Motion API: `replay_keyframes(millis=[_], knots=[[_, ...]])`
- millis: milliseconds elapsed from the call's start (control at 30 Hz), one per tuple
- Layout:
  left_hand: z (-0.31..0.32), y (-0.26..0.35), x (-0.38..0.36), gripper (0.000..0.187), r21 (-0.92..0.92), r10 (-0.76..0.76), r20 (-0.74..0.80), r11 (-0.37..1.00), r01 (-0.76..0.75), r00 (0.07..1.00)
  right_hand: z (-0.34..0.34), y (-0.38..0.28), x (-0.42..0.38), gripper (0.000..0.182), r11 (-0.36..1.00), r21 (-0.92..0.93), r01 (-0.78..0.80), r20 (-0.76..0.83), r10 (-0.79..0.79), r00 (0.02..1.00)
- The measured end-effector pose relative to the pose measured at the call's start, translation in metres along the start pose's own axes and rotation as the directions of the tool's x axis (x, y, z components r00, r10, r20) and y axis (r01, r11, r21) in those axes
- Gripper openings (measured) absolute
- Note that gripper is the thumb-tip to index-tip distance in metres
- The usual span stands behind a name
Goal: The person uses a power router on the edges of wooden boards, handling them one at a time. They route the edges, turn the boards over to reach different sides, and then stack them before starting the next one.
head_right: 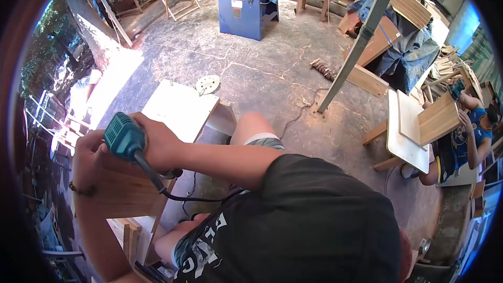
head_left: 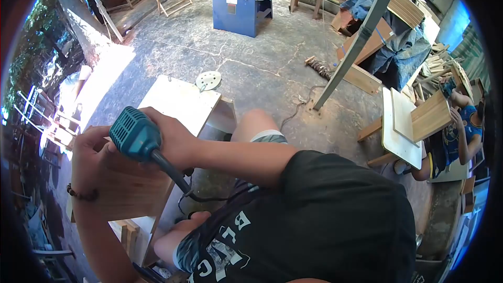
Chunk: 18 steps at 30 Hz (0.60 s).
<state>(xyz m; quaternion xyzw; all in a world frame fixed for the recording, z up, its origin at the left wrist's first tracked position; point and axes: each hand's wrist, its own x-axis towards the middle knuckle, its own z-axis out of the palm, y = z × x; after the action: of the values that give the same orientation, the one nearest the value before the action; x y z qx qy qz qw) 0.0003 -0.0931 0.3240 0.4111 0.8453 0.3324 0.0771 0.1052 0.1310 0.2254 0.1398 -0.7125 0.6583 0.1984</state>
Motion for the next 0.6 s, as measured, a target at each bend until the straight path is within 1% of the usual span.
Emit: replay_keyframes(millis=[67,100,167,200,233,300,400,500,600], knots=[[0.009,0.005,0.003,0.078,-0.071,0.055,-0.05,0.996,-0.058,0.997,0.004,0.004,0.001,0.08,0.998,-0.021,0.059,-0.046,-0.06,0.997],[0.013,0.008,0.004,0.079,-0.105,0.083,-0.077,0.99,-0.091,0.994,0.006,0.005,0.003,0.077,0.999,0.003,0.051,-0.058,-0.05,0.997],[0.007,0.019,0.0,0.081,-0.088,0.017,0.008,0.996,-0.016,1.0,0.01,0.006,0.005,0.071,0.999,0.032,0.04,-0.079,-0.038,0.996],[0.003,0.027,0.002,0.083,-0.083,0.009,0.032,0.997,-0.006,0.999,0.013,0.01,0.006,0.064,0.998,-0.033,0.056,-0.107,-0.059,0.993],[-0.002,0.034,0.007,0.083,-0.1,0.022,0.07,0.995,-0.015,0.997,0.012,0.006,0.007,0.062,1.0,-0.011,0.009,-0.062,-0.009,0.998],[-0.006,0.04,0.008,0.082,-0.133,0.041,0.153,0.991,-0.02,0.987,0.012,0.003,0.01,0.064,0.999,-0.054,-0.001,-0.065,-0.003,0.998],[-0.004,0.037,0.007,0.079,-0.291,0.054,0.161,0.957,-0.005,0.985,0.007,-0.018,0.005,0.067,0.998,-0.007,-0.057,0.0,0.057,0.998],[-0.002,0.025,0.006,0.075,-0.307,0.046,0.062,0.952,-0.025,0.997,0.004,-0.021,0.005,0.071,0.998,-0.041,-0.046,-0.011,0.046,0.999],[0.0,0.028,0.002,0.076,-0.417,0.033,0.07,0.909,0.0,0.997,0.005,-0.024,0.006,0.075,0.997,-0.018,-0.073,0.001,0.073,0.997]])
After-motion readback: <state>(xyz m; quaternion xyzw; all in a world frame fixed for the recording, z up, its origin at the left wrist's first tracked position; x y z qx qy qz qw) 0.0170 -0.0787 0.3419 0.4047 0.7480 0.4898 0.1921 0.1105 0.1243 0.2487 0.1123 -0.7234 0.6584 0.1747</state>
